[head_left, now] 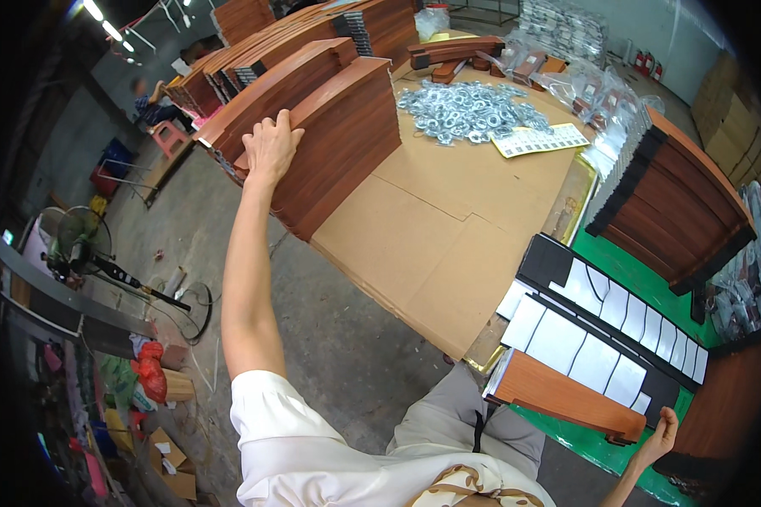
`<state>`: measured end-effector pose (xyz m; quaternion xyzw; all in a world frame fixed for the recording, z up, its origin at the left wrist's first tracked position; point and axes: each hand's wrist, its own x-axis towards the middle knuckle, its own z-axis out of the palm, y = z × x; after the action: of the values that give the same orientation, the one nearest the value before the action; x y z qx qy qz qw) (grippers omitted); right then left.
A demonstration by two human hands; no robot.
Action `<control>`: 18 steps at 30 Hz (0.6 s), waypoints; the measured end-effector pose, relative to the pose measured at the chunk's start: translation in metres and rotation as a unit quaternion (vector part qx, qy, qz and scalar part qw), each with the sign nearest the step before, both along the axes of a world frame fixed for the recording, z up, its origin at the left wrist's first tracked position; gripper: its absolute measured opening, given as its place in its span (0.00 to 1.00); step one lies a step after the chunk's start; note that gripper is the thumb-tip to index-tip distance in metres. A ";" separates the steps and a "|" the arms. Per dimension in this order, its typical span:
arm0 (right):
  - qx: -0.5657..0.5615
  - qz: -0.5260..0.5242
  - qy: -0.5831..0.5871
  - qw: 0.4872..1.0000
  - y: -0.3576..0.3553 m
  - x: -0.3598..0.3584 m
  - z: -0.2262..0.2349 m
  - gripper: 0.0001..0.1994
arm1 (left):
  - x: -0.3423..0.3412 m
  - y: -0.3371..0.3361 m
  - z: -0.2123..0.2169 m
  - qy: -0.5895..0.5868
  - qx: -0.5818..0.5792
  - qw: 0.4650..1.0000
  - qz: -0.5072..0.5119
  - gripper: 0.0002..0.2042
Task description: Assembling small wooden components and applying protective strips.
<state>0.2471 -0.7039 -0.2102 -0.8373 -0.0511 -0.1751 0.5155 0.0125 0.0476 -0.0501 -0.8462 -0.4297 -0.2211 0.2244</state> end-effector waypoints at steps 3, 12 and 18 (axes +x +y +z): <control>-0.004 -0.006 -0.020 1.000 0.007 0.002 0.011 0.07 | 0.009 -0.039 -0.008 -0.022 0.034 0.998 -0.049 0.20; 0.188 0.402 0.136 0.886 0.175 -0.034 0.094 0.27 | 0.081 -0.345 -0.082 -0.341 -0.758 0.391 -0.395 0.24; 0.244 0.380 0.191 0.871 0.154 -0.044 0.109 0.28 | 0.088 -0.478 -0.103 -0.315 -0.722 0.372 -0.491 0.22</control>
<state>0.2032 -0.5503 -0.1016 -0.6176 -0.2219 0.1908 0.7300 0.1007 -0.4307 -0.1527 -0.6180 0.0258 -0.1489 -0.7715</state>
